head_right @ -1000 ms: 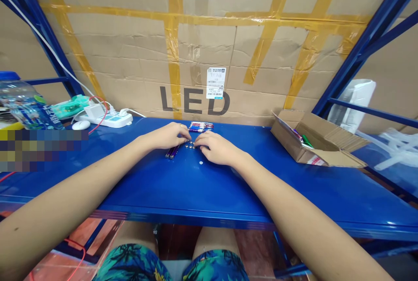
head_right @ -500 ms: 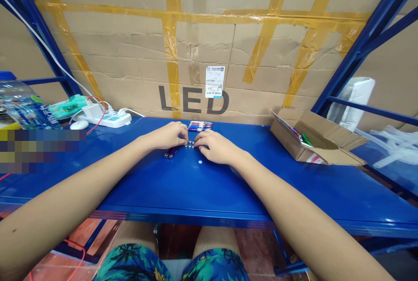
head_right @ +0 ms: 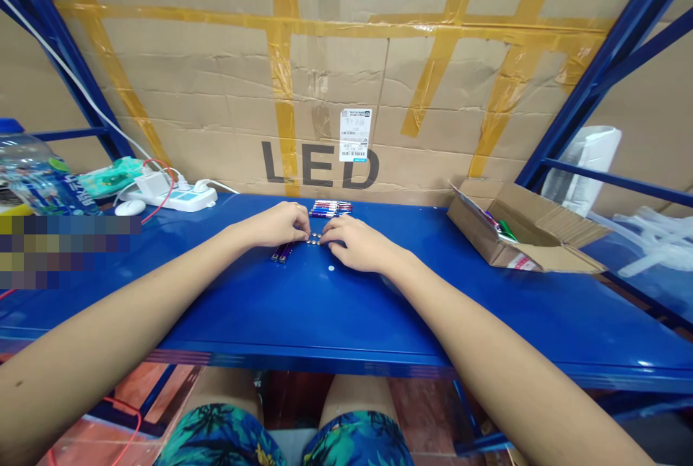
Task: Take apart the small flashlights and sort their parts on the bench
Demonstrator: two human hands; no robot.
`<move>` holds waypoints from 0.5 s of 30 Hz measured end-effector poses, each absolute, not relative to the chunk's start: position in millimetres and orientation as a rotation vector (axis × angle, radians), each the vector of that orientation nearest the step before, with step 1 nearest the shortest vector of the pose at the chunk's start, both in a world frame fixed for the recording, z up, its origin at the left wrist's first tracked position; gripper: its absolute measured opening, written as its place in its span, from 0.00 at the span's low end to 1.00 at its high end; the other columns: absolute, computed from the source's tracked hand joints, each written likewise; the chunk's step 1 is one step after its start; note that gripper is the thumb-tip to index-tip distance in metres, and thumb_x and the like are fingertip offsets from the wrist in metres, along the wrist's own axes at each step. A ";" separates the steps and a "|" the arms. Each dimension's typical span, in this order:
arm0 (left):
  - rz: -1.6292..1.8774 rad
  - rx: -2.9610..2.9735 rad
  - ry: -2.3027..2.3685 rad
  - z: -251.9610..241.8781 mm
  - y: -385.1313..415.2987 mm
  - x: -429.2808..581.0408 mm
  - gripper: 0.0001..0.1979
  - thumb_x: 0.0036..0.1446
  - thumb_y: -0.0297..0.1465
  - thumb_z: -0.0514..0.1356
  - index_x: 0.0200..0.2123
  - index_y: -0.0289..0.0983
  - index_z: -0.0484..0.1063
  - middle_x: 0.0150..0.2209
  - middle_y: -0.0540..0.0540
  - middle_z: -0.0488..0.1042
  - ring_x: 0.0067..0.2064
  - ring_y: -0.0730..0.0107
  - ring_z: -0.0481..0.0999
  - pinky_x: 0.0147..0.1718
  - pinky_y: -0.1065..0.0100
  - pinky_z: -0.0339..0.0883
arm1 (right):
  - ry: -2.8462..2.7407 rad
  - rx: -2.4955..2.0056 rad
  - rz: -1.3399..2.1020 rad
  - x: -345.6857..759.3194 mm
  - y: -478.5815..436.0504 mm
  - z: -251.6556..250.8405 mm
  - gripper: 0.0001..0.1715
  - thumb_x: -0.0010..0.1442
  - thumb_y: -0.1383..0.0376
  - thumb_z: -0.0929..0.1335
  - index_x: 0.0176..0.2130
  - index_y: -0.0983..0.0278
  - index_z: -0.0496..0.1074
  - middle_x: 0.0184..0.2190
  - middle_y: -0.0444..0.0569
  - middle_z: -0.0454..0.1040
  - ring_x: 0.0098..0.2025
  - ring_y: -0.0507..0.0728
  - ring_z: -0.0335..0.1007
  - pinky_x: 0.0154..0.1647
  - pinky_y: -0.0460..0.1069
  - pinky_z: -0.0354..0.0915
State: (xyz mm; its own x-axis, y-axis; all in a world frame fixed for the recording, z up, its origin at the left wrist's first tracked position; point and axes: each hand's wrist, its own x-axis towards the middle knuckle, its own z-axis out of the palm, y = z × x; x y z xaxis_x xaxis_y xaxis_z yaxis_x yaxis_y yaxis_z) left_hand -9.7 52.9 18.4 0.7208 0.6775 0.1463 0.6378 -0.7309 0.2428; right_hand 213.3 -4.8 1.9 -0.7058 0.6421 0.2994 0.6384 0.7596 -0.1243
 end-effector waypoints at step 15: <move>0.458 2.855 1.008 14.5 55.4 -9.8 0.16 0.58 0.22 0.54 0.42 0.36 0.81 0.43 0.43 0.80 0.44 0.63 0.77 0.48 0.63 0.68 | -2.609 -1.023 -0.009 212.5 -3.6 1.7 0.20 0.64 0.71 0.61 0.51 0.63 0.77 0.52 0.54 0.75 0.56 0.62 0.69 0.60 0.61 0.63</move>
State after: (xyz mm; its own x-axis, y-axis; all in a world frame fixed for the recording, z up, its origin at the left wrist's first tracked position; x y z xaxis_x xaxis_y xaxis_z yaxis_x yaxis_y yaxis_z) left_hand -9.8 55.4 14.5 0.7390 0.6246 0.2525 0.6008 -0.7805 0.1725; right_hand 212.5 -3.6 1.7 -0.6842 0.6595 0.3114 0.6615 0.7409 -0.1157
